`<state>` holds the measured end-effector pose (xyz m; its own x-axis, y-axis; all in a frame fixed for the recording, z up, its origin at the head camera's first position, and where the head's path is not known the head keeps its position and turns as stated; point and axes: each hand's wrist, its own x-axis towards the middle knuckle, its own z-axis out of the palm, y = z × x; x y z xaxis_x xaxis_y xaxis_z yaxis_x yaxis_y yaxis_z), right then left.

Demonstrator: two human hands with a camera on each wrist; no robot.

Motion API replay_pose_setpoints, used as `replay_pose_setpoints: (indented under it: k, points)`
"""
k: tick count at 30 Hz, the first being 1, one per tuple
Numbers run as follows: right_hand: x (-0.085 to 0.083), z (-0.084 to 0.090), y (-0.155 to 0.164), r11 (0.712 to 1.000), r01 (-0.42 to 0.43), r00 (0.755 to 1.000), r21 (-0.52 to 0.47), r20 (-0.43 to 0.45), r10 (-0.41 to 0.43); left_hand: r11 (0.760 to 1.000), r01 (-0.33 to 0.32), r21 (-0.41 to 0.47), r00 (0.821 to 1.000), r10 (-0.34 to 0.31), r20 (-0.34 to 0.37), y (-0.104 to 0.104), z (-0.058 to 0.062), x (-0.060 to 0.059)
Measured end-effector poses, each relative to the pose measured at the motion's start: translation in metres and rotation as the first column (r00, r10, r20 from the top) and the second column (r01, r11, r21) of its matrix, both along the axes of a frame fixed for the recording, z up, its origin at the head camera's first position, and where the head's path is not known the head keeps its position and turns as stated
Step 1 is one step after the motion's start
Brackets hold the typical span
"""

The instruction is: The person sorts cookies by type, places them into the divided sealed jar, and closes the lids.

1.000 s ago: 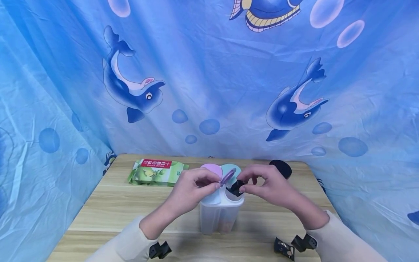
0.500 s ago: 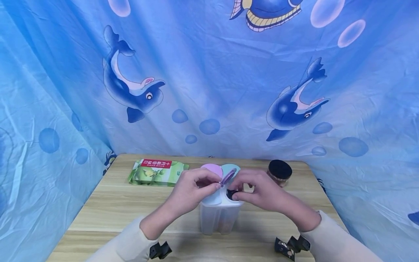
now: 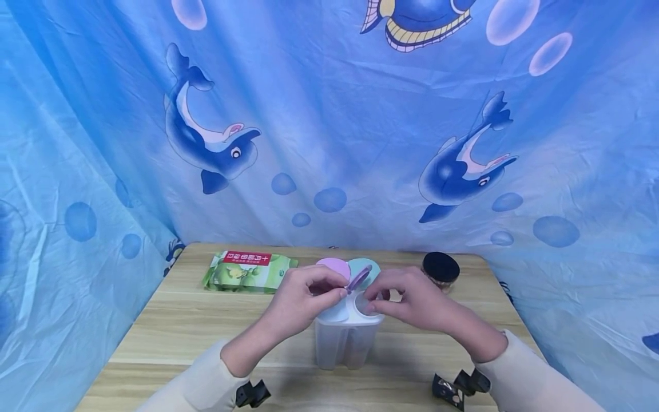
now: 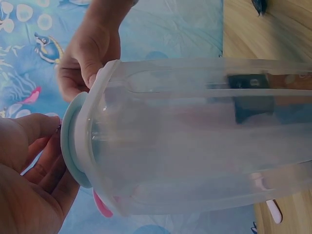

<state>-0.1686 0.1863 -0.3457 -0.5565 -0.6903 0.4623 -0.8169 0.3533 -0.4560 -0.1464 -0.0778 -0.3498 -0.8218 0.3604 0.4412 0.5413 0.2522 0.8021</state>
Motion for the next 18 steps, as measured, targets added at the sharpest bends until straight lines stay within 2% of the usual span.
replay_pose_setpoints:
  k: [5,11,15,18]
  points:
    - [0.0,0.0,0.014,0.996,0.065,0.998,-0.059,0.011,-0.065,1.0,-0.006,-0.005,1.0,0.006,0.006,0.001,0.001,0.001]
    - [0.0,-0.015,0.049,0.983,0.183,0.979,-0.012,0.093,-0.181,1.0,-0.021,-0.012,1.0,0.021,0.006,0.001,0.002,0.0]
    - [0.004,-0.032,0.074,0.972,0.234,0.957,0.025,0.173,-0.234,1.0,-0.022,-0.013,1.0,0.022,0.0,0.001,0.002,0.0]
    - [0.01,-0.044,0.092,0.963,0.264,0.93,0.06,0.249,-0.27,1.0,-0.022,-0.014,1.0,0.022,0.001,0.001,0.002,0.0]
